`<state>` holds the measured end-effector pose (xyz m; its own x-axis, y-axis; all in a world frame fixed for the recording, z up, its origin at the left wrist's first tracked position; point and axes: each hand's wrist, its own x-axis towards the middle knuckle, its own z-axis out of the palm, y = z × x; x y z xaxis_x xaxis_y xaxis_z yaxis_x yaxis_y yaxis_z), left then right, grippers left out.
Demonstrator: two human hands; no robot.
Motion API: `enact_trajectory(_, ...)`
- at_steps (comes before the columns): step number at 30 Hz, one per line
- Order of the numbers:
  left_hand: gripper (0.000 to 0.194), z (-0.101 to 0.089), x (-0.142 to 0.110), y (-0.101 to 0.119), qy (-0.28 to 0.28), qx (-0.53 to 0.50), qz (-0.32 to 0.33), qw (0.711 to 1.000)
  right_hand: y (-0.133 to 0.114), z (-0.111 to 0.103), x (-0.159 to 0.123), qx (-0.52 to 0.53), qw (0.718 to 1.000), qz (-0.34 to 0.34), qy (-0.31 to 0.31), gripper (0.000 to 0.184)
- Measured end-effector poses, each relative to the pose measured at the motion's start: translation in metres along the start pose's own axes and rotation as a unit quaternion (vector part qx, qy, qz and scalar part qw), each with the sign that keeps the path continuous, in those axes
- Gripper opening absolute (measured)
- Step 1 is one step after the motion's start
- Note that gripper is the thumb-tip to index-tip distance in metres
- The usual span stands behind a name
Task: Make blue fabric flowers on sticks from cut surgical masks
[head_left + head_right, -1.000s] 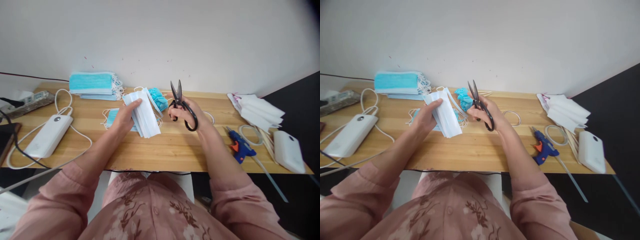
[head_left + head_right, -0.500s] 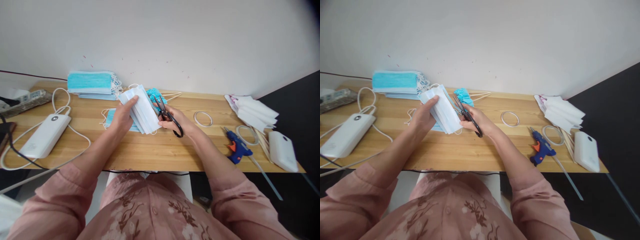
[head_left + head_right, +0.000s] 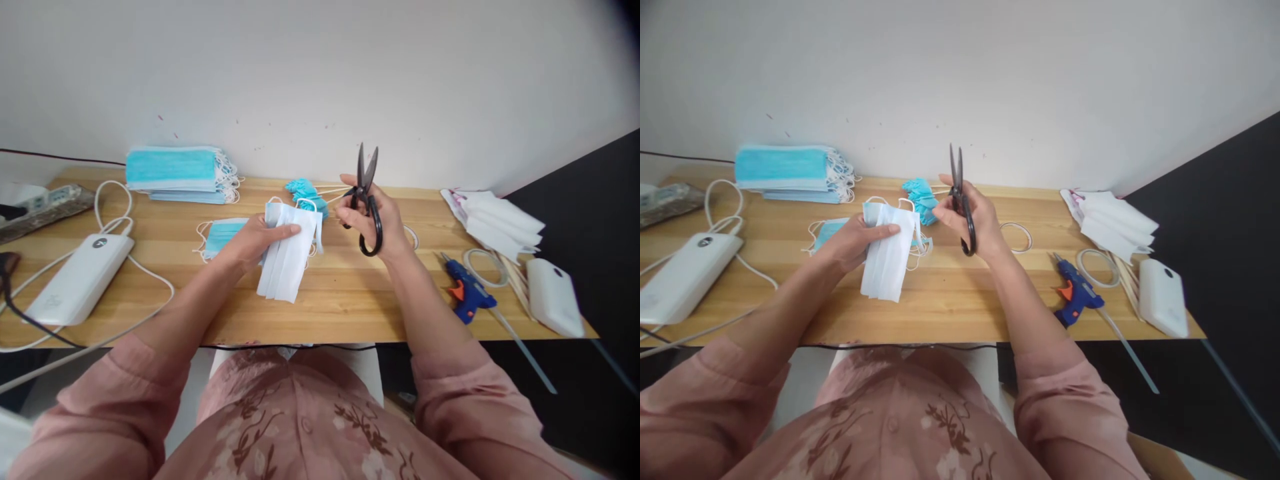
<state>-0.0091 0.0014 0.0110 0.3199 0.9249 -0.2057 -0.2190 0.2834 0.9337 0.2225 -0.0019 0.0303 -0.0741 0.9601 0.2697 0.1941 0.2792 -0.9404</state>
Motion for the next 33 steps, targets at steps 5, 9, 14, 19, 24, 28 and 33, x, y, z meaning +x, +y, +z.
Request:
enact_trajectory(5, 0.037, 0.0, 0.001, -0.005, 0.011, 0.054, 0.006, 0.998, 0.005, 0.012, -0.005, 0.029, 0.994, 0.021, -0.101, 0.068)
enact_trajectory(9, 0.036, -0.001, 0.004, -0.008, 0.017, 0.056, 0.009, 0.998, 0.005, 0.016, -0.009, -0.008, 0.989, 0.035, -0.146, 0.058)
enact_trajectory(14, 0.037, 0.0, 0.003, -0.007, 0.0, 0.024, -0.008, 1.0, 0.003, 0.014, -0.008, -0.004, 0.992, 0.021, -0.128, 0.052)
enact_trajectory(19, 0.037, 0.002, 0.003, -0.004, 0.029, 0.038, -0.004, 0.999, 0.006, 0.017, -0.007, 0.011, 0.994, 0.037, -0.103, 0.051)
enact_trajectory(24, 0.042, -0.001, 0.009, -0.004, 0.12, 0.007, 0.007, 0.993, 0.005, 0.017, -0.007, 0.015, 0.996, 0.045, -0.072, 0.055)
enact_trajectory(28, 0.046, -0.006, 0.014, -0.005, 0.158, -0.037, 0.036, 0.986, -0.006, 0.011, -0.012, 0.04, 0.99, 0.057, -0.122, 0.051)
enact_trajectory(33, 0.047, -0.006, 0.014, -0.006, 0.175, -0.057, 0.073, 0.98, -0.019, 0.012, -0.02, 0.053, 0.969, 0.112, -0.214, 0.05)
